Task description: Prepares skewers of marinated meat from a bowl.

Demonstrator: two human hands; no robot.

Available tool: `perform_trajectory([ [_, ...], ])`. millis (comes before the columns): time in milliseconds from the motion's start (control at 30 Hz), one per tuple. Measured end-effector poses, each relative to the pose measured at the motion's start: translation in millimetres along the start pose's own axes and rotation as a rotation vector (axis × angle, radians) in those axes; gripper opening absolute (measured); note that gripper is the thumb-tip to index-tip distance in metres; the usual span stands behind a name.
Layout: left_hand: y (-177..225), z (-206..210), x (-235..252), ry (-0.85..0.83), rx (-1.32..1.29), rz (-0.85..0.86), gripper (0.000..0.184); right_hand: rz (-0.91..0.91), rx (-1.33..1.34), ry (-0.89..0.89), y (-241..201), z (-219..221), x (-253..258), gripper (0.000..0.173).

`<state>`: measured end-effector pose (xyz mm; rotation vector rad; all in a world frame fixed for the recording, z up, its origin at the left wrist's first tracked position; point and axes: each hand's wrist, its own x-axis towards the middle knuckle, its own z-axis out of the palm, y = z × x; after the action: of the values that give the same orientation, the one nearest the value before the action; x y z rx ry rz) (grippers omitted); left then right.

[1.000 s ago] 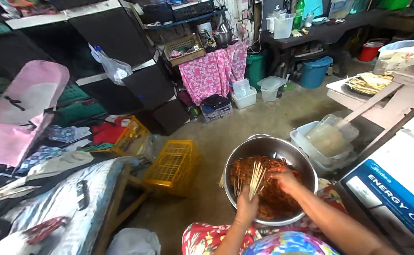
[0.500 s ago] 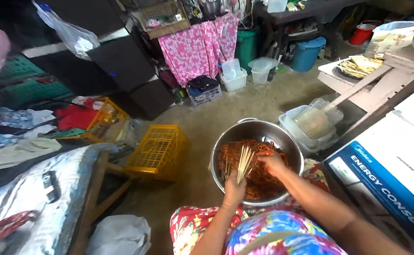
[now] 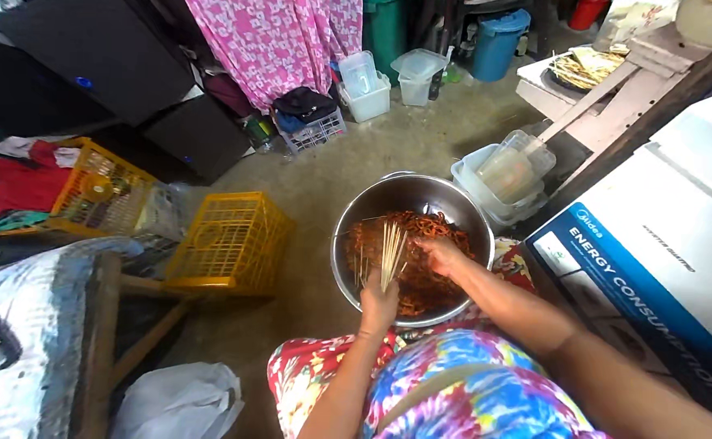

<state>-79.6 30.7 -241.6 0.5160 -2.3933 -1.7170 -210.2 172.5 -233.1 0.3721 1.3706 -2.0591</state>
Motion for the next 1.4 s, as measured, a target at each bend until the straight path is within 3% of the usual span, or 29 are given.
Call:
perform_trajectory([
  [300, 1.3, -0.8, -0.1, -0.015, 0.013, -0.015, 0.03, 0.089, 0.039, 0.019, 8.1, 5.2, -0.5, 0.026],
  [500, 1.7, 0.6, -0.2, 0.026, -0.012, -0.021, 0.028, 0.109, 0.01, -0.066, 8.5, 4.3, -4.6, 0.024],
  [667, 0.6, -0.6, -0.4, 0.092, -0.079, -0.017, 0.027, 0.035, -0.11, -0.065, -1.4, -9.6, -3.9, 0.031],
  [867, 2.6, -4.7, -0.7, 0.003, -0.069, -0.017, 0.03, -0.085, -0.006, 0.067, -7.4, -7.8, 1.0, 0.022],
  [1400, 1.8, -3.6, -1.0, -0.034, -0.091, -0.006, 0.027, -0.069, -0.029, 0.037, -3.1, -3.8, 1.8, 0.018],
])
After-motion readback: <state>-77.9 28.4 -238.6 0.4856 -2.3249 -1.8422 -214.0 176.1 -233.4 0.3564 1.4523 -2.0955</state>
